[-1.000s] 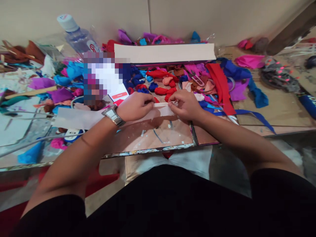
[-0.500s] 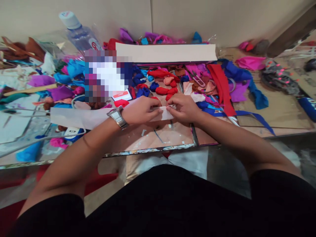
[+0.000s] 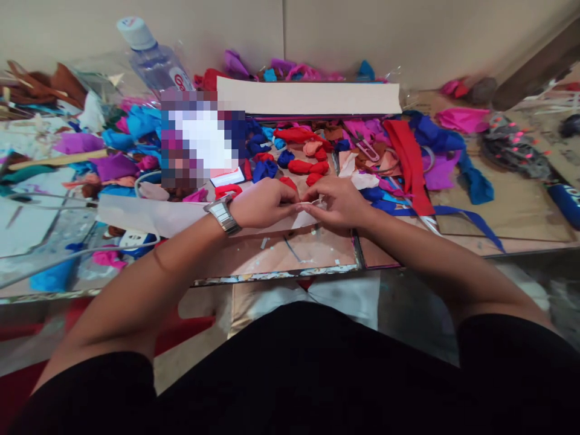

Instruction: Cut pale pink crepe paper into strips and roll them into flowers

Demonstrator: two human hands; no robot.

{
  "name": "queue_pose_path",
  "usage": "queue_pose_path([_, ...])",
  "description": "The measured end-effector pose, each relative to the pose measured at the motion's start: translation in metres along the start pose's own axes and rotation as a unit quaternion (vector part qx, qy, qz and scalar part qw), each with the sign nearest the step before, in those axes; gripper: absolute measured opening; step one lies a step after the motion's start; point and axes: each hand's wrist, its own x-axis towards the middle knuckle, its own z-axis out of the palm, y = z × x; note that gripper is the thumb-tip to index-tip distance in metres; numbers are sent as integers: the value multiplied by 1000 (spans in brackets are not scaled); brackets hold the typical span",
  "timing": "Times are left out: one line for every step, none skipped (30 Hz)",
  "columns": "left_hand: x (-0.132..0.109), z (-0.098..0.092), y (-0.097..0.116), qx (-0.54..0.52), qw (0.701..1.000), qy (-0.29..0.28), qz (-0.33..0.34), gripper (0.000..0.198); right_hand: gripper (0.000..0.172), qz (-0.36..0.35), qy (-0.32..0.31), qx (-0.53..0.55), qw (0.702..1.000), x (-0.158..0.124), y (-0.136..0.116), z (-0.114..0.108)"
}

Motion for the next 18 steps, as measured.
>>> queue_pose_path([0,0,0,-4,1000,-2,1,43,25,-2,3,-10,1000,0,0,1])
queue_pose_path([0,-1,0,-6,1000,-5,2,43,26,-5,6,-20,1000,0,0,1])
queue_pose_path([0,-1,-1,-6,1000,-9,1,43,26,-6,9,-28,1000,0,1,2])
queue_pose_path([0,-2,-2,-6,1000,-15,1,42,26,-7,11,-34,999,0,1,3])
queue_pose_path([1,-2,-4,-6,1000,-20,1,42,25,-10,14,-38,999,0,2,3])
queue_pose_path([1,-3,-5,-8,1000,-25,2,41,24,-15,14,-42,999,0,3,3])
queue_pose_path([1,-3,-6,-12,1000,-27,2,40,23,-20,13,-45,999,-1,3,4])
queue_pose_path([1,-3,-6,-17,999,-27,0,39,22,-24,13,-47,999,-1,3,4])
queue_pose_path([1,-3,-6,-22,999,-26,-3,39,22,-28,14,-49,998,-1,3,4])
queue_pose_path([1,-3,-6,-27,999,-26,-7,39,21,-28,14,-52,998,-1,3,4])
queue_pose_path([0,-3,-5,-32,999,-26,-12,39,21,-29,15,-56,998,-1,3,4])
queue_pose_path([0,-4,-5,-37,999,-26,-17,38,20,-28,16,-60,998,-1,2,5])
queue_pose_path([0,-4,-4,-43,999,-26,-20,37,20,-28,19,-65,997,-1,1,5])
queue_pose_path([0,-4,-3,-49,998,-26,-21,35,19,-27,21,-70,997,-1,1,5])
queue_pose_path([1,-4,-3,-56,998,-28,-22,33,18,-28,23,-74,997,-1,0,5])
queue_pose_path([1,-5,-3,-63,997,-30,-22,31,18,-30,26,-76,996,-1,-1,5])
queue_pose_path([1,-5,-3,-70,997,-32,-23,30,17,-34,29,-78,996,-1,-1,5])
queue_pose_path([2,-6,-3,-75,996,-34,-26,29,17,-38,29,-78,996,-1,-2,5])
